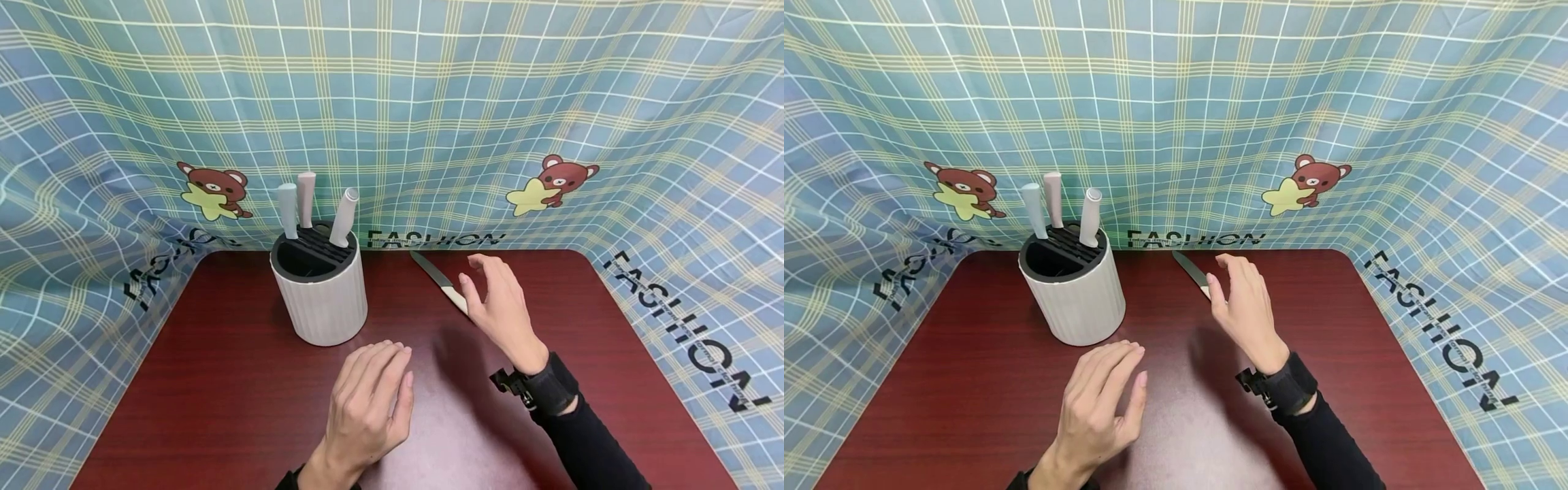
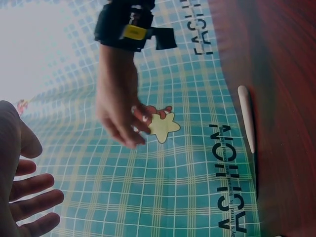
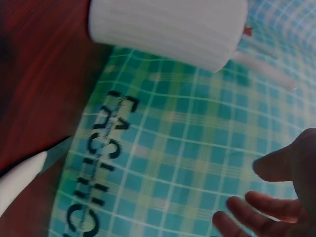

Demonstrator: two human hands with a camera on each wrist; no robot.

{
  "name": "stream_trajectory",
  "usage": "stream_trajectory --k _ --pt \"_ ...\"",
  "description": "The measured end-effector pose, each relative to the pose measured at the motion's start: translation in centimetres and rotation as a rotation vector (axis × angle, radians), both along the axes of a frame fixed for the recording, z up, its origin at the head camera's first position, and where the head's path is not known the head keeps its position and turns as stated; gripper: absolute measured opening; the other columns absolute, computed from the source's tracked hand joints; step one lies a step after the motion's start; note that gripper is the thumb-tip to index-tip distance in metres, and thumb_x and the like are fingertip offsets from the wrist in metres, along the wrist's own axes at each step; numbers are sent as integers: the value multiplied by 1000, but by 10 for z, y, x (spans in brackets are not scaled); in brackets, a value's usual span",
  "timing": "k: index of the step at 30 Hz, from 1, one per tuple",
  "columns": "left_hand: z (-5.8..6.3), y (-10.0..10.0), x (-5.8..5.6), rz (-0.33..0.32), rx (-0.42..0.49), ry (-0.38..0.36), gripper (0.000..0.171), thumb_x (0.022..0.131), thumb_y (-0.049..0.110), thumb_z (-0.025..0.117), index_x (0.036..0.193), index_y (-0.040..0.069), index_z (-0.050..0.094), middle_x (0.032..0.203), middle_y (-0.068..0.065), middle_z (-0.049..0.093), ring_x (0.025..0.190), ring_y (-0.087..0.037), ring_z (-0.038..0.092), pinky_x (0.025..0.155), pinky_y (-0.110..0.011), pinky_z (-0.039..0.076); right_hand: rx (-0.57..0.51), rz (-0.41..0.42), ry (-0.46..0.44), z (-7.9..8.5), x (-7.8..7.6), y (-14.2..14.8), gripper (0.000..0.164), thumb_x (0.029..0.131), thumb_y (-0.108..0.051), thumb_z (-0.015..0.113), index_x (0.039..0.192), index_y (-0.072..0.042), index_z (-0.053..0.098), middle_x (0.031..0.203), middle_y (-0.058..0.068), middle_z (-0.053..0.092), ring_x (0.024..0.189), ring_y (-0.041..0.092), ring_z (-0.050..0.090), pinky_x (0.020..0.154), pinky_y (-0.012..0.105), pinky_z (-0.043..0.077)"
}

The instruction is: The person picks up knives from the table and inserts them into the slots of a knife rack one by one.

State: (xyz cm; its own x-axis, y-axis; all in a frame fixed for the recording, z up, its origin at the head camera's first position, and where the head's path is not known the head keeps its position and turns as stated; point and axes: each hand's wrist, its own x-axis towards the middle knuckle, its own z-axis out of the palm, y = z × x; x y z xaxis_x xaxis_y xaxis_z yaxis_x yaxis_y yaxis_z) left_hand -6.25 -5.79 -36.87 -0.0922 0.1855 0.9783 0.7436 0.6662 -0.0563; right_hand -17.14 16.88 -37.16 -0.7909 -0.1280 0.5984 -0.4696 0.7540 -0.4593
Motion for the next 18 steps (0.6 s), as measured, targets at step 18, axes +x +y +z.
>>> stream_trajectory --k 18 --pt "-2 -3 3 -11 24 -14 21 94 7 57 95 -7 73 91 -16 73 82 -30 70 78 -41 55 260 -86 -371 -65 -45 28 43 95 -22 68 127 5 61 115 26 66 105 46 62 85 59 53"
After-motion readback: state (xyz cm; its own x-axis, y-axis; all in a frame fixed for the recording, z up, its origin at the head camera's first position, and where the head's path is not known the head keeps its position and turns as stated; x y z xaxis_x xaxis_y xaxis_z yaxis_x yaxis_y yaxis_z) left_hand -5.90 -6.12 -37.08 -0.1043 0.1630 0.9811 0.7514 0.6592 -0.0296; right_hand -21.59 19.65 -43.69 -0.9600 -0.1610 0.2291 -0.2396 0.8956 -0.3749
